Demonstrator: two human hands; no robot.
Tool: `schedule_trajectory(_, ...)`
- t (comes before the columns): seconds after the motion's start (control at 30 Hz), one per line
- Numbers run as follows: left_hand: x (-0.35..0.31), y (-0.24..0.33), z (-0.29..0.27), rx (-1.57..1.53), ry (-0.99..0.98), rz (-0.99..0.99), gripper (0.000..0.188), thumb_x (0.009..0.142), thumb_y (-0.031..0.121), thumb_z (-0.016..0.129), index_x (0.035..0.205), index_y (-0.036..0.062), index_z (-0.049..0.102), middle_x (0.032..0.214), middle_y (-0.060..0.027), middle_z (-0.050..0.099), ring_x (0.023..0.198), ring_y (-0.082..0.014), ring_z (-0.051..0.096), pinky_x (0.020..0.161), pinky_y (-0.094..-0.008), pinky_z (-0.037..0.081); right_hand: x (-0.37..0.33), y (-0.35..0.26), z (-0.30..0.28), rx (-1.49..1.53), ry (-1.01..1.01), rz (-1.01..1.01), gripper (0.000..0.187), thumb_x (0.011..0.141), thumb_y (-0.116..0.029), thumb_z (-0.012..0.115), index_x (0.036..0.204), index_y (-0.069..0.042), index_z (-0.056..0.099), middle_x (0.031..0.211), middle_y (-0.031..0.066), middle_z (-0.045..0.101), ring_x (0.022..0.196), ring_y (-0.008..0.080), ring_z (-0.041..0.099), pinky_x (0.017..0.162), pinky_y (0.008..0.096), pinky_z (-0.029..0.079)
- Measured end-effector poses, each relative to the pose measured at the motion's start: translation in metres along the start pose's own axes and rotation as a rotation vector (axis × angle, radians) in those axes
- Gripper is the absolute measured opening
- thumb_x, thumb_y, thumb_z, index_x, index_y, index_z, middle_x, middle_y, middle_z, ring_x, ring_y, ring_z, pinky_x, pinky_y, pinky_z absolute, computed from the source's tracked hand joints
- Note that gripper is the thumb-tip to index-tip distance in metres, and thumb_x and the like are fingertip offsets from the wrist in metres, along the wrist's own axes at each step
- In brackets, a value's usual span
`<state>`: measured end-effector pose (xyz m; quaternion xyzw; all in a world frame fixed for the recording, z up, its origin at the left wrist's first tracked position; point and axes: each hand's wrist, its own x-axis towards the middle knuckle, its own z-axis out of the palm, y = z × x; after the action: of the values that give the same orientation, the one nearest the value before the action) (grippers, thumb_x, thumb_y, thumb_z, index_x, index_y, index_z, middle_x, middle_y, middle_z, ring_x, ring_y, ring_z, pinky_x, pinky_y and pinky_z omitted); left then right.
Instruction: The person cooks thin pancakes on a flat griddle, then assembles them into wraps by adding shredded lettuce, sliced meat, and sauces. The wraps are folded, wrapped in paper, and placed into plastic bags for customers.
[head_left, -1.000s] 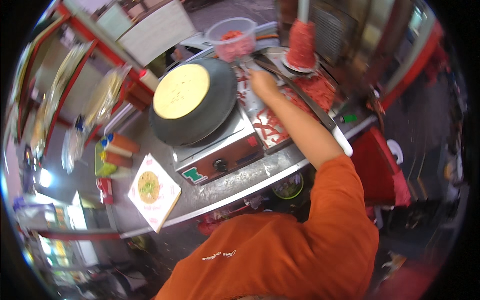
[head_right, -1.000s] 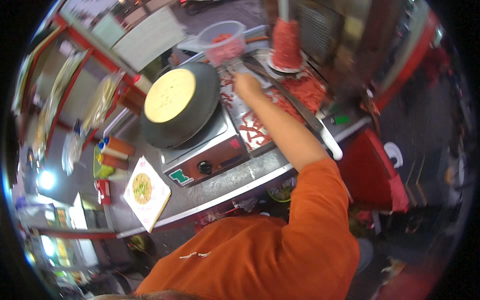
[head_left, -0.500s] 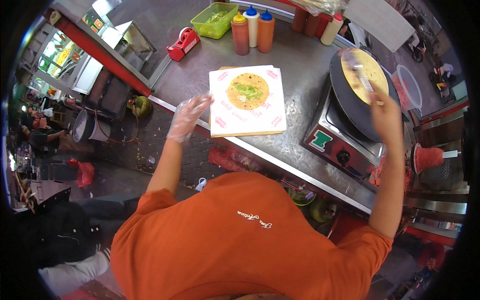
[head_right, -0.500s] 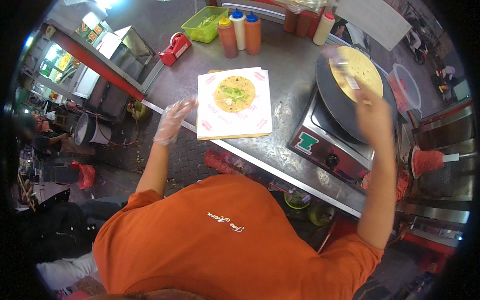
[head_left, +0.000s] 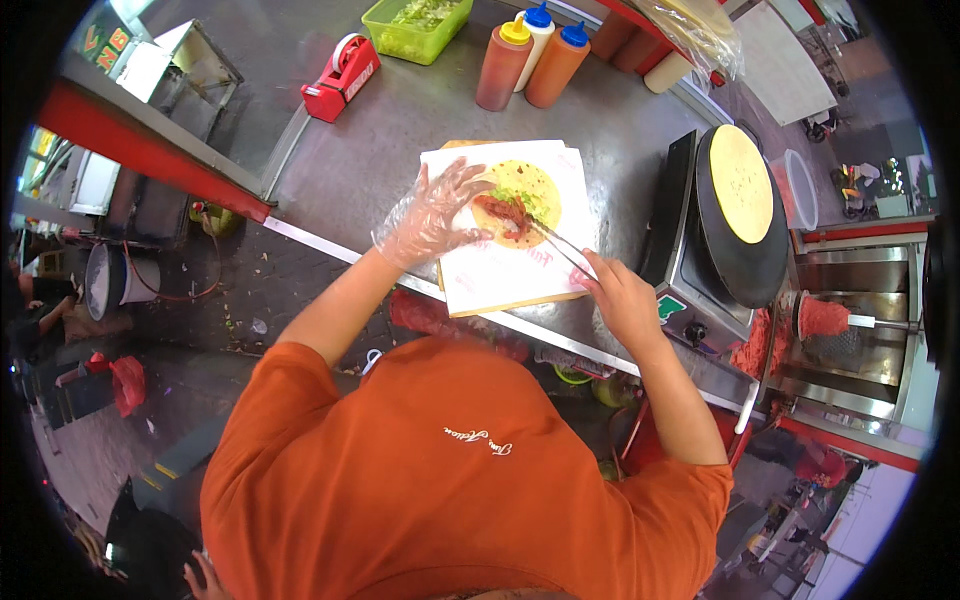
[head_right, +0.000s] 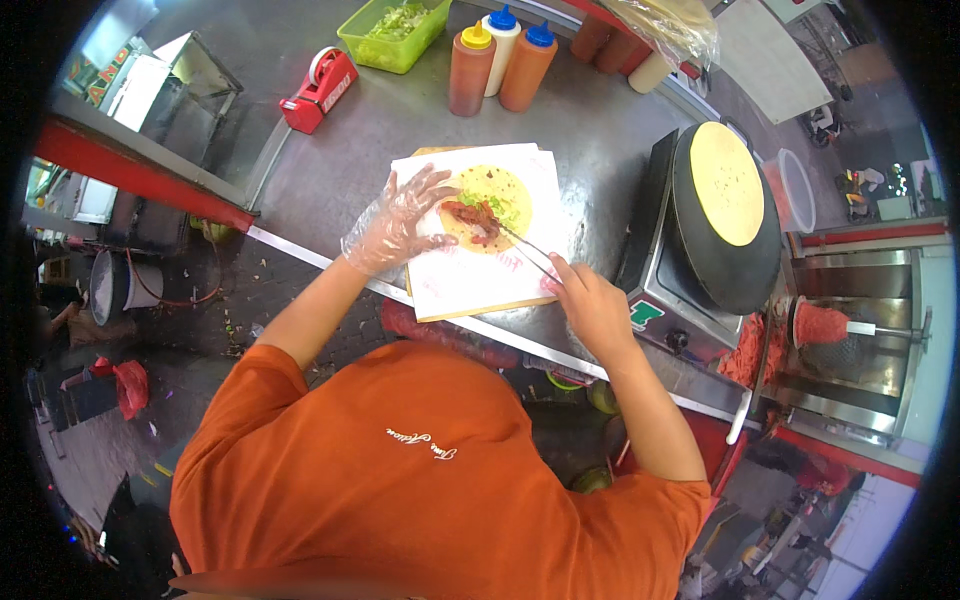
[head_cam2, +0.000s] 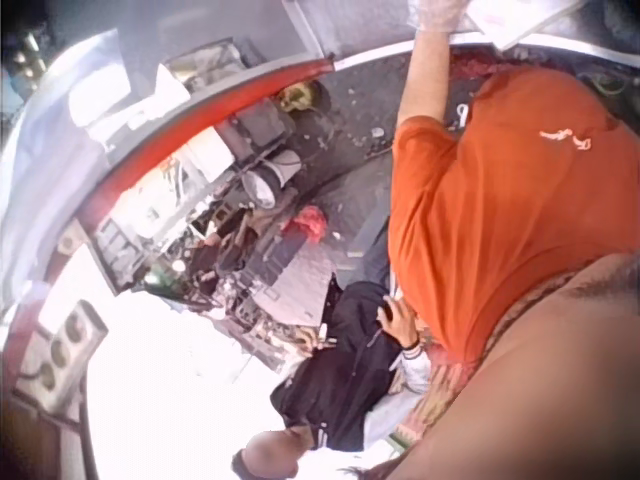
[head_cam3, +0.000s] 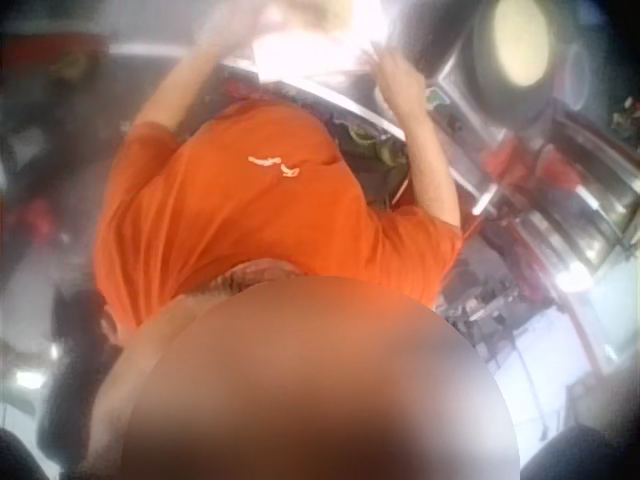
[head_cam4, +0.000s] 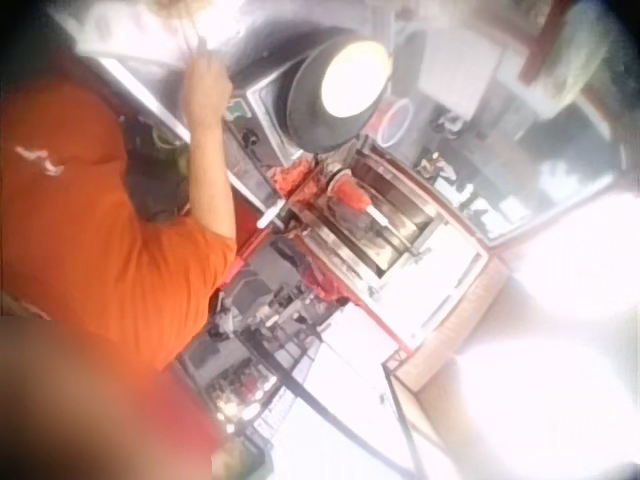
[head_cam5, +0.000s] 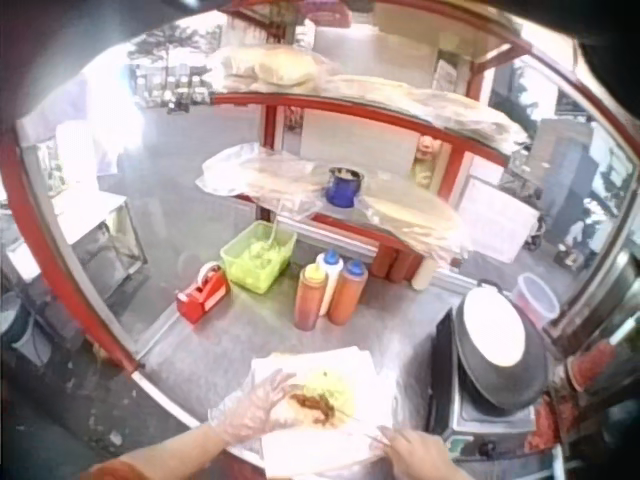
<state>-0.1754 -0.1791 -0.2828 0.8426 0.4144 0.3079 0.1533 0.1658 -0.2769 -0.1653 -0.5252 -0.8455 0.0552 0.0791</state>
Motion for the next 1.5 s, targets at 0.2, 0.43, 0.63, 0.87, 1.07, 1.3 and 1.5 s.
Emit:
schedule_trajectory(0.2,0.063,-0.013,0.008,0.024,-0.175,0.369,0.047,0.086,0.057,0.076,0.121,0.026,0.075,0.138,0.001,0.064,0.144,-0.0221,0.05,0.126,-0.0663,0.013,-0.015,-0.01,0.011,0.041,0.057,0.191,0.046,0.097,-0.022,0.07,0.142,-0.014,0.062,0.106,0.0121,0.069,0.086,0.0354,0.071,0.07,0.0446,0.058)
schedule_trajectory(0.43,0.063,-0.011,-0.011,-0.259,-0.101,0.069,0.033,0.093,0.052,0.072,0.107,0.0219,0.077,0.119,-0.0004,0.073,0.127,-0.0235,0.063,0.122,-0.072,0.016,-0.022,-0.045,0.055,0.242,0.234,0.309,0.047,0.098,-0.023,0.072,0.142,-0.013,0.061,0.103,0.013,0.069,0.086,0.0356,0.071,0.072,0.0445,0.058)
schedule_trajectory(0.63,0.053,-0.005,0.002,0.209,-0.049,0.385,0.012,0.096,0.036,0.072,0.099,0.0267,0.079,0.112,0.0056,0.074,0.121,-0.0194,0.067,0.125,-0.0698,0.004,-0.031,-0.036,0.067,0.42,0.348,0.36,0.04,0.1,-0.018,0.069,0.139,-0.011,0.064,0.101,0.0151,0.069,0.083,0.0353,0.07,0.072,0.0425,0.056)
schedule_trajectory(0.87,0.072,0.008,-0.003,-0.192,-0.154,0.269,0.021,0.1,0.017,0.068,0.115,0.0294,0.076,0.118,0.009,0.073,0.122,-0.0137,0.066,0.13,-0.055,0.01,-0.032,-0.014,0.065,0.507,0.433,0.321,0.04,0.1,-0.021,0.069,0.137,-0.007,0.065,0.101,0.0161,0.068,0.081,0.0317,0.068,0.073,0.0396,0.055)
schedule_trajectory(1.07,0.059,0.02,0.009,0.122,0.005,0.087,0.015,0.095,0.031,0.071,0.109,0.0274,0.076,0.121,0.0083,0.069,0.122,-0.0155,0.062,0.127,-0.0631,0.016,-0.044,-0.032,0.078,0.535,0.454,0.389,0.042,0.1,-0.021,0.07,0.139,-0.006,0.065,0.102,0.0161,0.068,0.084,0.0285,0.069,0.074,0.0366,0.055)
schedule_trajectory(1.3,0.039,0.013,0.012,0.422,-0.077,0.221,0.023,0.09,0.047,0.075,0.1,0.0258,0.076,0.122,0.0032,0.064,0.132,-0.0197,0.054,0.117,-0.0828,0.003,-0.066,-0.053,0.071,0.604,0.469,0.396,0.044,0.098,-0.018,0.073,0.14,-0.006,0.064,0.101,0.0143,0.068,0.08,0.0239,0.068,0.065,0.0341,0.055)
schedule_trajectory(1.5,0.054,0.046,-0.002,0.29,-0.285,-0.127,0.027,0.088,0.046,0.077,0.098,0.0208,0.078,0.125,0.0002,0.063,0.134,-0.0245,0.053,0.118,-0.0805,-0.003,-0.07,-0.058,0.066,0.439,0.328,0.39,0.043,0.097,-0.02,0.073,0.138,-0.009,0.066,0.097,0.0136,0.066,0.074,0.0319,0.066,0.064,0.0409,0.053)
